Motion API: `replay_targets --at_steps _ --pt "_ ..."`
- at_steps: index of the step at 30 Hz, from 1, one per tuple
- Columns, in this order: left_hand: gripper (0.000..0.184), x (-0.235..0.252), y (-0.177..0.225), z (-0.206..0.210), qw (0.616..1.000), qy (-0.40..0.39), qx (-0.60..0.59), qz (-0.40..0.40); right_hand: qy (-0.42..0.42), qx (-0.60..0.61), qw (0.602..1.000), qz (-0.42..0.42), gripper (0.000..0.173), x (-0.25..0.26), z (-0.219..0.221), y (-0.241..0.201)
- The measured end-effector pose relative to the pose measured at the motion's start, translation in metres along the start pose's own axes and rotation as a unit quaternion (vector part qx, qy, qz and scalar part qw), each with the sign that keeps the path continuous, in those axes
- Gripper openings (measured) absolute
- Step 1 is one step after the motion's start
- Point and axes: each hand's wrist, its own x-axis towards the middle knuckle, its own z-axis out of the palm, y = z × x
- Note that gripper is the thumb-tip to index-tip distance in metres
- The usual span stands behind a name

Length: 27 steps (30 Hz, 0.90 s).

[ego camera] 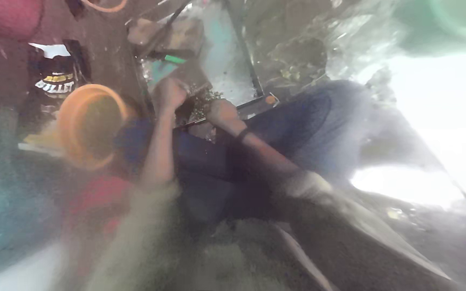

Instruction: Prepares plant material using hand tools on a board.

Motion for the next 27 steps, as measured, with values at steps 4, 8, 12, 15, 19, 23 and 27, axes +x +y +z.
replay_targets --at_steps 4,8,12,15,19,23,27 --pt "0.026 0.006 -0.002 -0.001 0.997 0.031 -0.073 -0.011 0.030 0.065 0.997 -0.025 0.035 0.012 -0.003 0.010" --pt "0.042 0.016 -0.001 0.006 0.994 0.066 -0.091 -0.006 0.048 0.117 0.992 -0.029 0.035 0.014 -0.014 0.017" --pt "0.043 0.012 0.022 0.011 0.998 0.058 0.002 0.008 0.064 0.161 0.984 -0.031 0.032 0.010 -0.020 0.016" --pt "0.029 0.006 0.035 0.017 0.996 0.063 0.051 0.037 0.054 0.146 0.987 -0.029 0.034 0.007 -0.022 0.010" --pt "0.023 -0.007 0.044 0.035 0.994 0.052 0.083 0.058 0.045 0.165 0.985 -0.031 0.039 0.010 -0.019 0.015" --pt "0.030 -0.044 0.058 0.038 0.994 0.003 0.037 0.098 0.063 0.175 0.982 -0.034 0.042 0.008 -0.022 0.019" --pt "0.028 -0.063 0.067 0.032 0.998 -0.012 0.056 0.015 0.065 0.182 0.980 -0.042 0.043 0.012 -0.025 0.020"
